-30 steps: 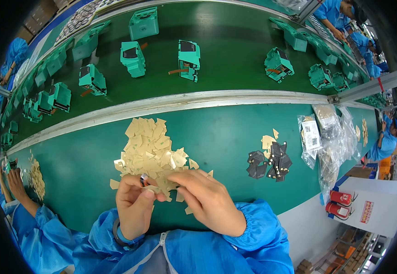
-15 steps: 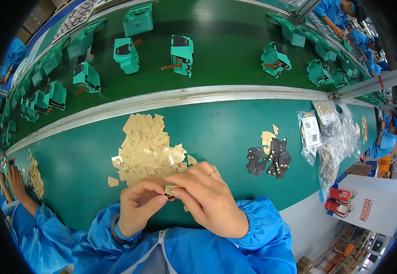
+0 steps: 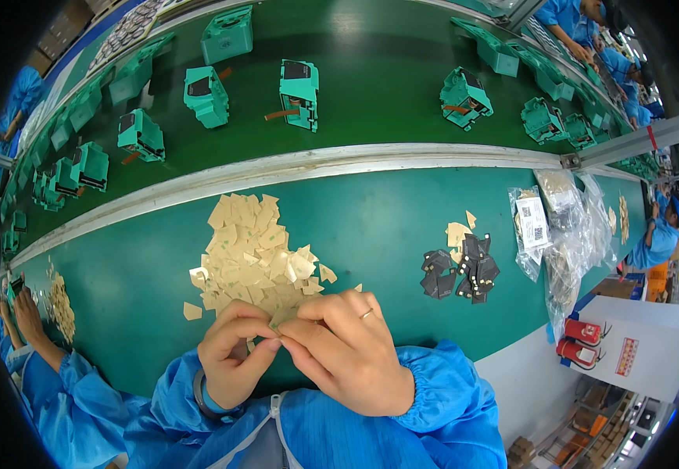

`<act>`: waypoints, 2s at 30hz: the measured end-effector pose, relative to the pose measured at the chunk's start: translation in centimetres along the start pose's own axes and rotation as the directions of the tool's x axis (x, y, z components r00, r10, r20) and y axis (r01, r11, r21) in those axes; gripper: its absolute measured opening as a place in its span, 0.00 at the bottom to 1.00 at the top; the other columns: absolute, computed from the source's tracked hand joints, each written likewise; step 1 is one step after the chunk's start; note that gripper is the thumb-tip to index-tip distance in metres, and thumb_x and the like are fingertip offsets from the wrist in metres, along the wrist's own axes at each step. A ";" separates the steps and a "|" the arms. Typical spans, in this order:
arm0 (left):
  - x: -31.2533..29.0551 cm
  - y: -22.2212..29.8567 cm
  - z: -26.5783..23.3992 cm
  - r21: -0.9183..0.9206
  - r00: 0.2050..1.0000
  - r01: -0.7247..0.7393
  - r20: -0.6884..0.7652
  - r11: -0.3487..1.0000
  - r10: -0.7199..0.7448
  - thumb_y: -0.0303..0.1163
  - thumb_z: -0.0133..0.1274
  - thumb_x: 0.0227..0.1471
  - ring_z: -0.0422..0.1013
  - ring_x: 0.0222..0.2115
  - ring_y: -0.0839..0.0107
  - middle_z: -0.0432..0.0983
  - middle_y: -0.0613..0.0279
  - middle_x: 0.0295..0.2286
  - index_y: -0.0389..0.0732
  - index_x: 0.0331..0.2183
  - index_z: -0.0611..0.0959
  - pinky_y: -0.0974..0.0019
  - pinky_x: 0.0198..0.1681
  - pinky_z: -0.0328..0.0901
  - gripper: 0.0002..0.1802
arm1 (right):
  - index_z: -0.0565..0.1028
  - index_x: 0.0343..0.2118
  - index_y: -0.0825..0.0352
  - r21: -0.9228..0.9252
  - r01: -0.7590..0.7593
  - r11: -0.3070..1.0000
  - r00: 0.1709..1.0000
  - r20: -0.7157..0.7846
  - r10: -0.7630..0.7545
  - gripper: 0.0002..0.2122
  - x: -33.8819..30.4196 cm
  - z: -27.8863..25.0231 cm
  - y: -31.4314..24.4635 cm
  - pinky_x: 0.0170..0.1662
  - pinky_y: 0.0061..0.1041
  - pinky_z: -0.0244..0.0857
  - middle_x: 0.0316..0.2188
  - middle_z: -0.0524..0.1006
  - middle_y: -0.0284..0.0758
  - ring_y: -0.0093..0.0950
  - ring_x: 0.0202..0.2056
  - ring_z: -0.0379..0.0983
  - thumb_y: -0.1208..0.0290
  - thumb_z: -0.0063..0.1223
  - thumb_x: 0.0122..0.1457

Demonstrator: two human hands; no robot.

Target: The person assembles plastic and electronic components by hand, joining green plastic casings with black electronic components and beige adhesive strips on an industrial assembly line.

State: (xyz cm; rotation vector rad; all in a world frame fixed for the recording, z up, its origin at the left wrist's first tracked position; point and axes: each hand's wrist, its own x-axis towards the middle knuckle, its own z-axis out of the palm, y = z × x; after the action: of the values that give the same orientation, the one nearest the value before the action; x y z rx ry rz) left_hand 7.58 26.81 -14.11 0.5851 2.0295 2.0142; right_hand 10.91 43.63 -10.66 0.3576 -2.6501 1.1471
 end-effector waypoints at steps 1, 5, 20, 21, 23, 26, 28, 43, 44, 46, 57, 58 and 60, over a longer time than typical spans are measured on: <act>0.0 0.1 0.0 0.001 1.000 0.001 -0.002 1.000 -0.001 0.16 0.56 0.38 0.69 0.26 0.72 0.71 0.60 0.27 0.35 0.29 0.79 0.73 0.28 0.63 0.10 | 0.75 0.30 0.64 0.003 -0.002 1.000 1.000 -0.004 0.002 0.11 0.0 0.0 0.0 0.32 0.25 0.53 0.29 0.68 0.30 0.27 0.27 0.63 0.78 0.59 0.39; 0.0 0.0 0.2 -0.014 1.000 0.024 0.010 1.000 -0.024 0.16 0.57 0.39 0.69 0.27 0.72 0.71 0.60 0.27 0.35 0.29 0.79 0.73 0.28 0.63 0.10 | 0.74 0.30 0.65 0.043 0.004 0.999 1.000 -0.017 -0.003 0.11 -0.2 0.1 0.4 0.31 0.25 0.54 0.28 0.69 0.30 0.27 0.28 0.64 0.78 0.59 0.39; 0.0 -0.3 0.8 -0.120 0.998 0.066 0.013 0.991 -0.065 0.15 0.55 0.40 0.68 0.28 0.73 0.71 0.60 0.28 0.35 0.29 0.79 0.74 0.30 0.63 0.09 | 0.75 0.31 0.65 0.165 -0.106 0.981 0.994 0.031 0.102 0.09 -0.3 -0.4 0.8 0.33 0.24 0.58 0.30 0.71 0.32 0.29 0.31 0.68 0.78 0.58 0.44; 0.0 -0.3 0.8 -0.117 0.998 0.067 0.021 0.991 -0.065 0.15 0.55 0.40 0.68 0.27 0.73 0.71 0.60 0.28 0.35 0.29 0.79 0.74 0.30 0.63 0.09 | 0.75 0.31 0.66 0.234 -0.128 0.964 0.991 0.067 0.115 0.08 -0.3 -0.5 1.1 0.34 0.24 0.58 0.29 0.71 0.33 0.29 0.31 0.68 0.79 0.57 0.45; 0.1 -0.5 0.7 -0.120 0.997 0.068 0.040 0.990 -0.063 0.15 0.55 0.40 0.68 0.27 0.73 0.71 0.59 0.28 0.34 0.29 0.79 0.73 0.30 0.63 0.09 | 0.74 0.31 0.67 0.301 -0.152 0.942 0.987 0.103 0.126 0.08 -0.2 -0.7 1.3 0.34 0.24 0.59 0.29 0.71 0.33 0.29 0.31 0.68 0.80 0.56 0.46; 0.3 -0.5 0.8 -0.176 0.995 0.091 0.044 0.980 -0.085 0.15 0.55 0.40 0.68 0.28 0.72 0.70 0.59 0.28 0.33 0.29 0.79 0.72 0.30 0.62 0.09 | 0.74 0.31 0.69 0.498 -0.289 0.818 0.957 0.164 0.239 0.06 0.0 -0.8 1.8 0.34 0.23 0.61 0.29 0.72 0.34 0.28 0.32 0.69 0.82 0.54 0.48; 0.2 -0.5 0.6 -0.226 0.994 0.112 0.028 0.968 -0.108 0.14 0.55 0.40 0.68 0.28 0.72 0.70 0.58 0.28 0.33 0.28 0.79 0.72 0.29 0.62 0.08 | 0.73 0.32 0.71 0.458 -0.279 0.844 0.952 0.015 0.306 0.06 0.1 -0.9 2.7 0.33 0.22 0.63 0.29 0.72 0.35 0.27 0.30 0.70 0.83 0.52 0.50; 2.4 -0.9 -4.0 0.620 0.533 -0.770 0.495 0.150 0.686 0.30 0.60 0.39 0.66 0.34 0.72 0.69 0.70 0.32 0.58 0.37 0.71 0.62 0.41 0.64 0.22 | 0.74 0.40 0.66 0.277 -0.240 0.930 0.966 0.168 0.199 0.14 -0.3 -2.4 4.0 0.29 0.21 0.63 0.34 0.69 0.36 0.25 0.30 0.67 0.78 0.56 0.48; 2.6 -0.9 -3.9 0.622 0.523 -0.774 0.527 0.115 0.670 0.31 0.60 0.40 0.65 0.35 0.73 0.69 0.72 0.32 0.59 0.38 0.70 0.62 0.42 0.63 0.23 | 0.74 0.40 0.66 0.319 -0.293 0.901 0.949 0.214 0.233 0.14 -0.1 -2.5 3.7 0.28 0.19 0.62 0.35 0.66 0.35 0.23 0.29 0.65 0.76 0.57 0.48; 2.8 -0.6 -3.9 0.616 0.502 -0.784 0.552 0.080 0.665 0.32 0.59 0.40 0.64 0.36 0.73 0.69 0.73 0.32 0.60 0.38 0.70 0.63 0.43 0.63 0.22 | 0.72 0.43 0.66 0.376 -0.364 0.852 0.924 0.258 0.281 0.16 0.0 -2.4 3.2 0.27 0.17 0.60 0.31 0.66 0.33 0.19 0.28 0.62 0.74 0.58 0.49; 3.1 0.1 -3.8 0.587 0.423 -0.804 0.673 -0.091 0.607 0.35 0.55 0.42 0.62 0.39 0.73 0.69 0.75 0.36 0.62 0.38 0.70 0.61 0.48 0.57 0.19 | 0.72 0.31 0.66 0.506 -0.631 0.588 0.769 0.505 0.391 0.06 0.3 -1.2 3.5 0.25 0.16 0.54 0.31 0.62 0.29 0.16 0.23 0.57 0.71 0.53 0.54; 3.2 -0.1 -3.8 0.580 0.411 -0.809 0.671 -0.092 0.617 0.35 0.55 0.42 0.62 0.39 0.73 0.69 0.75 0.36 0.62 0.38 0.70 0.61 0.48 0.57 0.19 | 0.72 0.30 0.66 0.539 -0.604 0.587 0.793 0.476 0.379 0.04 0.2 -1.2 3.6 0.26 0.15 0.54 0.31 0.63 0.29 0.16 0.24 0.58 0.72 0.53 0.53; 3.2 -0.3 -3.7 0.587 0.388 -0.797 0.680 -0.144 0.622 0.36 0.55 0.41 0.61 0.42 0.72 0.68 0.75 0.37 0.62 0.39 0.70 0.60 0.49 0.56 0.20 | 0.73 0.29 0.66 0.568 -0.574 0.591 0.818 0.438 0.373 0.03 -0.1 -1.1 3.8 0.27 0.15 0.55 0.31 0.63 0.29 0.16 0.26 0.59 0.73 0.53 0.53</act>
State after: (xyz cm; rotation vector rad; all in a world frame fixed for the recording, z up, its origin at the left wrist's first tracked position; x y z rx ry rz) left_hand 3.10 24.86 -13.89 2.5610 2.8327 0.5265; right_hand 9.93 47.00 -12.57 -0.1393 -2.4900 2.4387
